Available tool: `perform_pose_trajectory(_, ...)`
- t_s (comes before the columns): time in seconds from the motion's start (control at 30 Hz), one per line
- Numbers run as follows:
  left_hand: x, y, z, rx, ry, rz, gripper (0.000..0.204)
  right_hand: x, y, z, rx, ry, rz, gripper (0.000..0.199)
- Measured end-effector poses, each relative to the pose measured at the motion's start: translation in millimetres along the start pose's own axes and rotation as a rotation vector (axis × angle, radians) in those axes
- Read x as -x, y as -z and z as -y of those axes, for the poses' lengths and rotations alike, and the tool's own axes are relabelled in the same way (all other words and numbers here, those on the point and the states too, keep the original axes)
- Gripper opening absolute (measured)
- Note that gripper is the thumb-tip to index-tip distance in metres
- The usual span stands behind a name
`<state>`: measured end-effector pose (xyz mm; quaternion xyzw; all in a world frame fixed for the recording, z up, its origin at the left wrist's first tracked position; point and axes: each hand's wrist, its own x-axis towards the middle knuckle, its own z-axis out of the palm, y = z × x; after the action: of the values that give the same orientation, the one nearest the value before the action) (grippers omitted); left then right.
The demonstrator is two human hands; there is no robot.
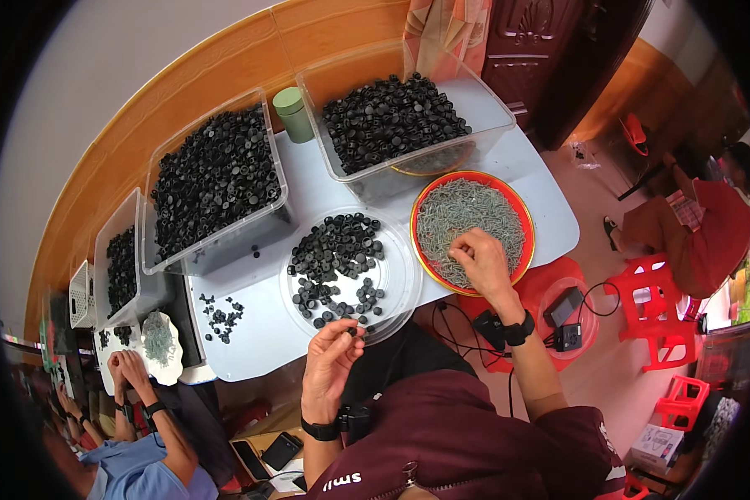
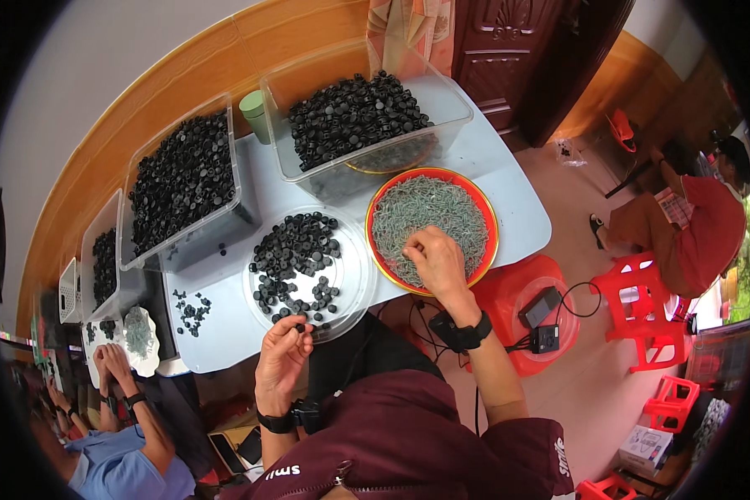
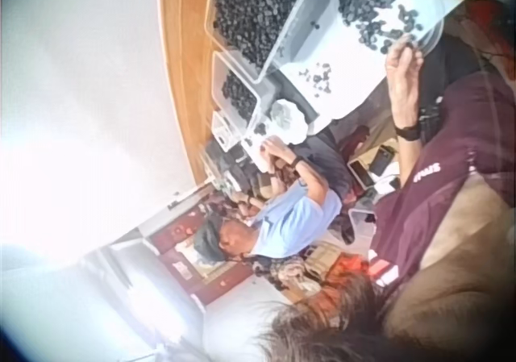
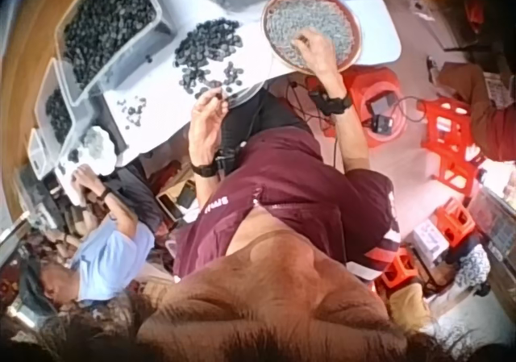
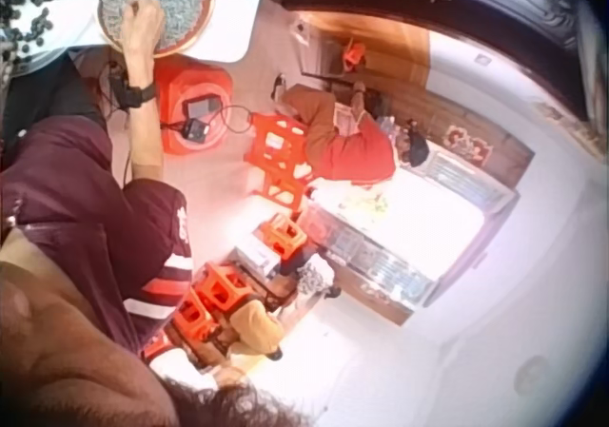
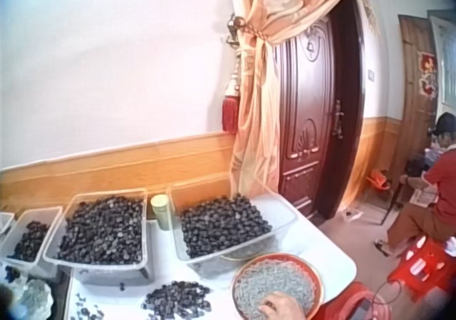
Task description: Sorting small black plastic components and inspecting them manually.
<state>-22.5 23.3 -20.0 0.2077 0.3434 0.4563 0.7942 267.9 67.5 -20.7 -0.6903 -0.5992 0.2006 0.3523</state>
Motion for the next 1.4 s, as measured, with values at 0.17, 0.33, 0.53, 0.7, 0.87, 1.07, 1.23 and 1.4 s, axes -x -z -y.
perform_pose_trajectory(0.17, -0.4, 1.8, 0.7, 0.017, 0.007, 0.024, 0.020, -7.6, 5.9, -6.5, -0.172, 0.021, -0.117, 0.007)
perform_pose_trajectory(0.33, -0.1, 1.5, 0.9, 0.028, 0.009, 0.024, 0.021, -15.0, 15.7, -15.9, -0.341, -0.128, -0.089, 0.006)
perform_pose_trajectory(0.53, 1.6, 5.7, 2.7, 0.041, -0.001, 0.021, 0.021, -16.3, 20.2, -21.4, -0.475, -0.211, -0.030, 0.006)
perform_pose_trajectory(0.7, 1.6, 5.3, 3.8, 0.045, 0.000, 0.012, 0.021, -15.6, 22.1, -23.2, -0.444, -0.184, -0.078, 0.008)
perform_pose_trajectory(0.87, 1.5, 5.1, 4.7, 0.057, 0.007, 0.017, 0.021, -13.6, 25.9, -23.8, -0.352, -0.133, -0.125, 0.011)
perform_pose_trajectory(1.07, 8.3, 3.3, 2.0, 0.036, -0.001, -0.026, 0.022, -6.2, 17.9, 8.0, -0.506, -0.145, -0.060, 0.011)
perform_pose_trajectory(1.23, 0.4, -7.2, 4.1, 0.114, -0.004, 0.069, 0.023, 39.5, -2.2, 79.4, -0.717, -0.008, 0.231, 0.010)
perform_pose_trajectory(1.4, 6.3, -4.5, 2.8, 0.118, -0.029, 0.059, 0.022, 57.8, -35.0, 112.4, -0.688, 0.153, 0.318, 0.012)
